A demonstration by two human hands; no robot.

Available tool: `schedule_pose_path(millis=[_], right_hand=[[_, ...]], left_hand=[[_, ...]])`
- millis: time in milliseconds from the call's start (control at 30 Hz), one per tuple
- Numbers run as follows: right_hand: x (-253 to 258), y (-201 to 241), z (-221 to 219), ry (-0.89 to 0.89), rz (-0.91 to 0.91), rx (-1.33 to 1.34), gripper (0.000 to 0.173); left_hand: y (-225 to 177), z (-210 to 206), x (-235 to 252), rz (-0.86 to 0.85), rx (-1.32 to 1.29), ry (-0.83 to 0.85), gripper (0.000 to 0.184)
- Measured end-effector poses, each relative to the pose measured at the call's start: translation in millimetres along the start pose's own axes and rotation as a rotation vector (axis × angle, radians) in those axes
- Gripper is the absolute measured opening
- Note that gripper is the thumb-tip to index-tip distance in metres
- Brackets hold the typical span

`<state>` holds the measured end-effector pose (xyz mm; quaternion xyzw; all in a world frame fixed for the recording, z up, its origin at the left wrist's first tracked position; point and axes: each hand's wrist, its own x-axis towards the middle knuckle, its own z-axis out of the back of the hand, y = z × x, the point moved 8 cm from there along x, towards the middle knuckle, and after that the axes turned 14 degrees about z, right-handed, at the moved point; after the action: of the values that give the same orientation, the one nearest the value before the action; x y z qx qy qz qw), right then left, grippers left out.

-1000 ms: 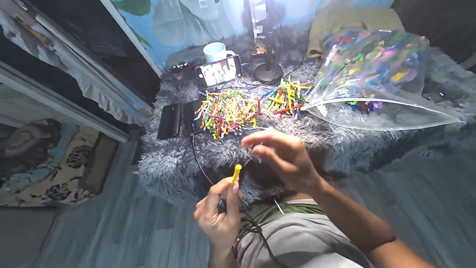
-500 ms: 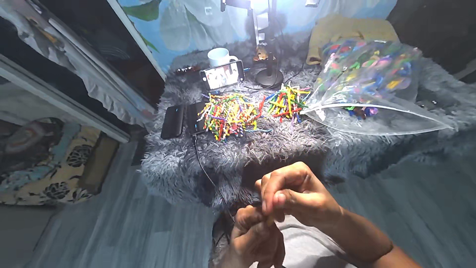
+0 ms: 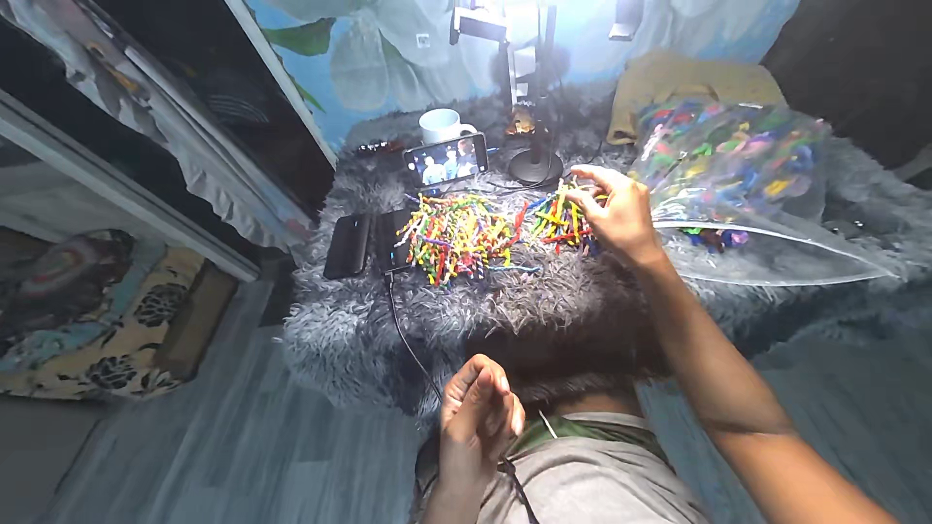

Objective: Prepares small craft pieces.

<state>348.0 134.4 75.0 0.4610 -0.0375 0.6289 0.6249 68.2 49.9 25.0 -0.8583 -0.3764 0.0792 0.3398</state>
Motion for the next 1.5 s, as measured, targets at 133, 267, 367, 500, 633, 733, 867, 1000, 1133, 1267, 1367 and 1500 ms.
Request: schedule_pose_path(millis=[133, 267, 367, 500, 633, 733, 867, 1000, 1133, 1267, 1367, 1500], right_hand=[[-11, 21, -28, 0.187, 0.168, 0.009, 0.022], [-31, 34, -76, 0.413, 0.317, 0.023, 0.018], [-43, 40, -92, 0.523, 0.310, -0.024, 0.011], [-51, 51, -78, 0.456, 0.319, -0.030, 0.008], [-63, 95, -44, 0.313, 0.362, 0.141, 0.011], [-83, 135, -36, 0.311, 0.412, 0.442, 0.016], [-96, 156, -36, 0.319, 0.506, 0.631, 0.016], [-89, 155, -25, 0.306, 0.594, 0.530, 0.017], [-53, 99, -5, 0.210, 0.528, 0.148, 0.021], [10, 28, -9, 0.305, 0.315, -0.267, 0.027], [77, 9, -41, 0.312, 0.343, -0.241, 0.029], [152, -18, -120, 0.512, 0.358, -0.179, 0.068]], left_hand=[[-6, 7, -4, -0.085, 0.118, -0.090, 0.021], [-14, 12, -4, -0.152, 0.268, -0.151, 0.020], [-22, 20, -5, -0.208, 0.351, -0.205, 0.014], [-32, 29, -5, -0.268, 0.494, -0.308, 0.011], [-32, 29, 11, -0.213, 0.695, -0.351, 0.030], [-32, 23, 25, -0.211, 0.711, -0.345, 0.032], [-48, 7, 28, -0.448, 0.803, -0.330, 0.024], [-47, 11, 51, -0.252, 0.716, -0.221, 0.026], [-81, 25, 70, -0.266, 0.832, -0.333, 0.028], [-113, 37, 74, -0.337, 0.871, -0.433, 0.034], [-99, 41, 87, -0.294, 0.867, -0.395, 0.032], [-88, 41, 98, -0.283, 0.862, -0.327, 0.029]])
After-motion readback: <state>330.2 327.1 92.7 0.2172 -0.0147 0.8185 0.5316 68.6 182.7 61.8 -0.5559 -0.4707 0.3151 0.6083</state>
